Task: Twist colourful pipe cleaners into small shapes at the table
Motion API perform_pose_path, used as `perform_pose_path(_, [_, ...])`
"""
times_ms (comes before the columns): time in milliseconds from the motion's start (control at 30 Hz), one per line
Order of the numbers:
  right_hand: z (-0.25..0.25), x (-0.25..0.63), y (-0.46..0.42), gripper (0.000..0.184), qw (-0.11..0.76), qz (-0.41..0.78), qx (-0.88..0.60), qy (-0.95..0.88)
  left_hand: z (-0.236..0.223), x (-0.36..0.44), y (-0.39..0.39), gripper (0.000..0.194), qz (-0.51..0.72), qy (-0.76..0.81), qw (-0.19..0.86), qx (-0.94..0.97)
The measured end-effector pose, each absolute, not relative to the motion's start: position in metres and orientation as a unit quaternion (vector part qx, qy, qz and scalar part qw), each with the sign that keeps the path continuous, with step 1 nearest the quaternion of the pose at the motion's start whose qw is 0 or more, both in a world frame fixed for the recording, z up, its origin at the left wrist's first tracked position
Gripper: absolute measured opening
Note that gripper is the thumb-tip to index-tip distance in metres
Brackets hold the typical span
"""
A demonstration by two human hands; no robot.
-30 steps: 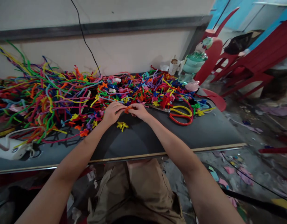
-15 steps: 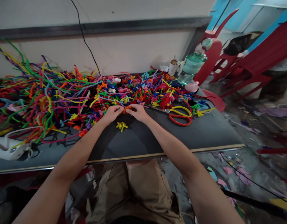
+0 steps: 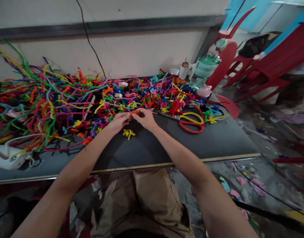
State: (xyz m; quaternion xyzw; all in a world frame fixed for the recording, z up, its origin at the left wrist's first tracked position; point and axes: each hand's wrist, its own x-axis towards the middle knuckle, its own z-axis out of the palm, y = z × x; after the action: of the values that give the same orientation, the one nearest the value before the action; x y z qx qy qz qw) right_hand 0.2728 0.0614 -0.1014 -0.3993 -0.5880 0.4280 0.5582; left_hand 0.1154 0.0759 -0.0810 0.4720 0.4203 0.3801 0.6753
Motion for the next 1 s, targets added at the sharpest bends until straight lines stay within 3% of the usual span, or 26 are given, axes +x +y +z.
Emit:
perform_pose_path(167, [-0.100,0.271,0.062,0.043,0.543,0.473,-0.397,-0.569,-0.083,0.116,0.077,0.026,0.380,0.409,0.686,0.466])
perform_pose_path(267, [-0.099,0.274,0.063,0.043,0.531,0.511,-0.396,-0.549,-0.086,0.112,0.080,0.027,0.371,0.408,0.627,0.550])
perform_pose_path(333, [-0.098,0.276,0.064,0.042,0.519,0.538,-0.392,-0.536,-0.087,0.107,0.083,0.025,0.388,0.404,0.508,0.654])
perform_pose_path(500, [-0.095,0.281,0.065,0.038,0.480,0.580,-0.383,-0.536,-0.085,0.094,0.089,0.021,0.397,0.306,0.094,0.860])
perform_pose_path(633, [-0.094,0.284,0.065,0.038,0.454,0.591,-0.372,-0.554,-0.080,0.088,0.086,0.024,0.365,0.247,-0.075,0.894])
perform_pose_path(1000, [-0.099,0.285,0.070,0.037,0.416,0.570,-0.357,-0.612,-0.074,0.092,0.082,0.028,0.248,0.251,-0.163,0.921])
